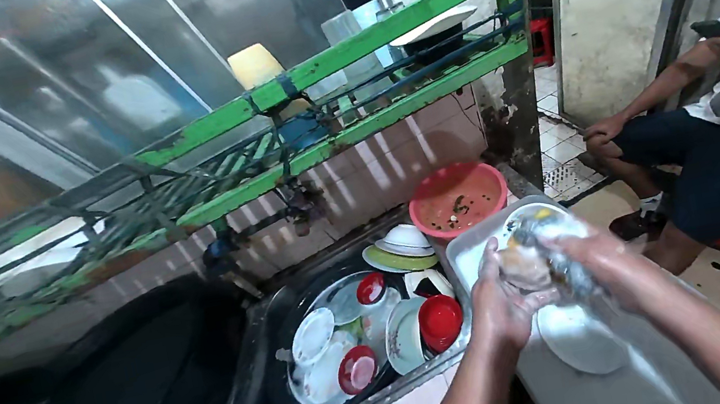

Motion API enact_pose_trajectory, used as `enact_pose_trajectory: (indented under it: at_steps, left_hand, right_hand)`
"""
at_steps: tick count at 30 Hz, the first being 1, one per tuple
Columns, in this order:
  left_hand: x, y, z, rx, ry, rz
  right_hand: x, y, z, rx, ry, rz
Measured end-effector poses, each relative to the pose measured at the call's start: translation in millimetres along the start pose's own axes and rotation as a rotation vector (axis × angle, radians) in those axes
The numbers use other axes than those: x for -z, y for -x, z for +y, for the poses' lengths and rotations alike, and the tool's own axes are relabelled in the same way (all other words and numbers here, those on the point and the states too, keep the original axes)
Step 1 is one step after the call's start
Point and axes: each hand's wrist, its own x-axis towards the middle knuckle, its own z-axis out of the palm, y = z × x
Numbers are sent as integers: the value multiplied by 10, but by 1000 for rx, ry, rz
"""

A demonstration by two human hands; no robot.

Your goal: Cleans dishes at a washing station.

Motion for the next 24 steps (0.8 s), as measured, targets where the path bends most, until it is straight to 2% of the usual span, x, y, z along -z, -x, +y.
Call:
enact_pose_trajectory:
  at_steps: [1,3,5,6,8,10,11,14,15,16,18,19,20,22,24]
  left_hand:
    - [-30,-28,13,-30,1,37]
    - [-27,-62,13,-90,-3,41]
    - [3,-59,48,-104,-8,41]
    - [-7,-44,69,-103,5,52]
    - [-61,0,46,-77,41,47]
    - [-130,19,-36,-2,77,17]
    - [-150,14,-55,17,92,8]
    - [-77,-24,77,-42,32,14]
    - [-41,-31,146,-44,41,25]
    - [-12,-36,189,-36,62,34]
    - [5,-32,162,-45,27,46]
    - [-15,-19,122,-58,-14,49]
    - [-27,-14,91,-66,-45,46]
    - [32,-19,119,-79,-46,11]
    - [147,-27,275,-95,37,19]
  right_hand:
    - [-96,56,86,42,104,-77]
    - [-244,170,345,312,388,-130]
    - [-212,180,656,692,607,-1]
    - [-128,140,717,787,688,35]
    - [27,43,655,748,786,12]
    - [-2,-26,569,702,770,9]
    - [-66,-18,559,739,731,21]
    - [-177,60,694,1015,682,69]
    - [-129,79,713,1029,710,40]
    - [-52,87,677,961,762,-16]
    - [57,30,481,705,884,-132]
    - [35,-9,405,646,904,-137]
    - [-44,-26,374,668,897,-110]
    - [-302,-4,433,865,838,-35]
    - [-444,20,542,987,774,-52]
